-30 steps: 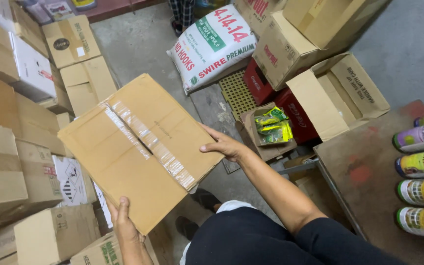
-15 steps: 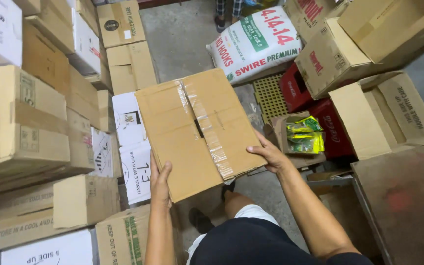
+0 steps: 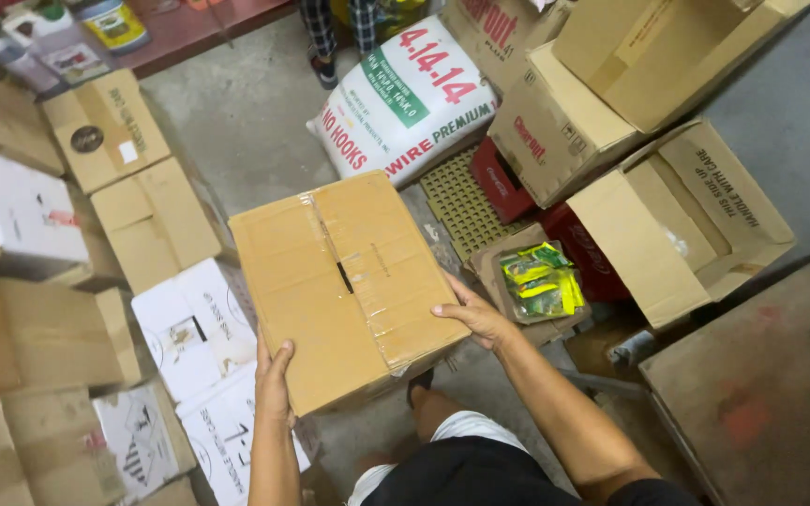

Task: Organizing and moving boxes and bottles of agricultural supplies in a storage area.

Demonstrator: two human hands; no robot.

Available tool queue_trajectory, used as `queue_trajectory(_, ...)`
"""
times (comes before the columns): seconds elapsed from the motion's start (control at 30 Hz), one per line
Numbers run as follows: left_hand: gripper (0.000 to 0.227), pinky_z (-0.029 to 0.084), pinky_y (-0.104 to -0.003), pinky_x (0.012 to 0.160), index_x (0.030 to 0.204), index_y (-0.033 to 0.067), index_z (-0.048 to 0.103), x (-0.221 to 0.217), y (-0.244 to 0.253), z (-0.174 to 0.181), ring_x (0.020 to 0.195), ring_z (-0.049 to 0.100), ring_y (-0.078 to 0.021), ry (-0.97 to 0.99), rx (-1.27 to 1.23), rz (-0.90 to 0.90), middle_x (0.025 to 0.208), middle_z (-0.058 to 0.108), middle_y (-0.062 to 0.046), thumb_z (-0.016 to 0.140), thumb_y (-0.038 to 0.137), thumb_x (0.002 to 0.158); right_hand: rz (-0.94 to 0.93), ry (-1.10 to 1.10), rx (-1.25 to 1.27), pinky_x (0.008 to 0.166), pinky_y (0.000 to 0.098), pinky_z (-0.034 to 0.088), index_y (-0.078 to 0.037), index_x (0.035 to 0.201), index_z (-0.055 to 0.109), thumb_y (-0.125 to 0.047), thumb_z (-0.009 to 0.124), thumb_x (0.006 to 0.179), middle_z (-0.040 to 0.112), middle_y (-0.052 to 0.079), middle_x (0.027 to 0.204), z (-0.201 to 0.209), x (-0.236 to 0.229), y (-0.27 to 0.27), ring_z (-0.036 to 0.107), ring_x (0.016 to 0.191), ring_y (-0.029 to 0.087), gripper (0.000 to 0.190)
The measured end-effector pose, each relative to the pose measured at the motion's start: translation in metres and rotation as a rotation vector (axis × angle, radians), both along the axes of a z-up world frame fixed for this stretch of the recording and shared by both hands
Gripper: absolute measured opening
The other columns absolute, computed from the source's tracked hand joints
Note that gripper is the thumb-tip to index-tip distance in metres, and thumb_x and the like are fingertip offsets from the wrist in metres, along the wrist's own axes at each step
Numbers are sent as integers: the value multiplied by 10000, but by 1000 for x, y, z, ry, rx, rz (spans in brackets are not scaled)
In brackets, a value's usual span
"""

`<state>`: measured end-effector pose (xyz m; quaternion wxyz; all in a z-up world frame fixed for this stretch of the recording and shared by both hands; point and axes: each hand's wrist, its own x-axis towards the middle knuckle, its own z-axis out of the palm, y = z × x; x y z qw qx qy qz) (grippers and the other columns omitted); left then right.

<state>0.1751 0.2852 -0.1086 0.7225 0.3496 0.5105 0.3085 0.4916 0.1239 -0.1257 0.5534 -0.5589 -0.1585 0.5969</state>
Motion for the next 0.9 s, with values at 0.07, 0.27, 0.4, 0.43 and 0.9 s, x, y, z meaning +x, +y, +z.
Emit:
queue_trajectory(0.07,787,450,-344,1065,1641,185,268,28,24,-6,1378,510,-245,7,5,-34,1567,484,-105,597,163,926,-45,19,-13,1133,346,393,-147,1624,281,-165,790,785,454,107,1579,-1,25,16,459,1417,217,982)
queue_trajectory(0.27,792,461,-351,1060,1637,189,269,107,98,-12,1370,521,-248,-2,-6,-168,1553,499,-106,606,178,920,-162,5,2,1131,353,389,-158,1633,268,-184,791,783,458,117,1580,2,79,49,464,1412,217,999)
queue_trajectory(0.4,799,467,-361,1053,1636,197,260,155,150,-15,1354,529,-244,-18,-38,-318,1547,500,-103,600,165,913,-318,29,-97,1113,347,398,-199,1634,257,-184,795,770,466,89,1568,-7,91,61,475,1389,196,1018)
queue_trajectory(0.43,799,467,-361,1053,1636,197,260,163,164,-26,1354,529,-244,-17,-43,-358,1547,500,-103,600,165,913,-358,31,-100,1113,347,398,-199,1634,257,-184,795,770,466,89,1568,-22,89,60,475,1389,196,1018)
queue_trajectory(0.9,787,445,-356,1086,1599,118,360,347,303,-157,1350,567,-244,187,-102,-1026,1498,582,-144,661,10,880,-827,-10,-139,1164,387,359,-149,1612,227,-40,857,699,493,69,1531,-143,77,84,447,1419,228,1114)
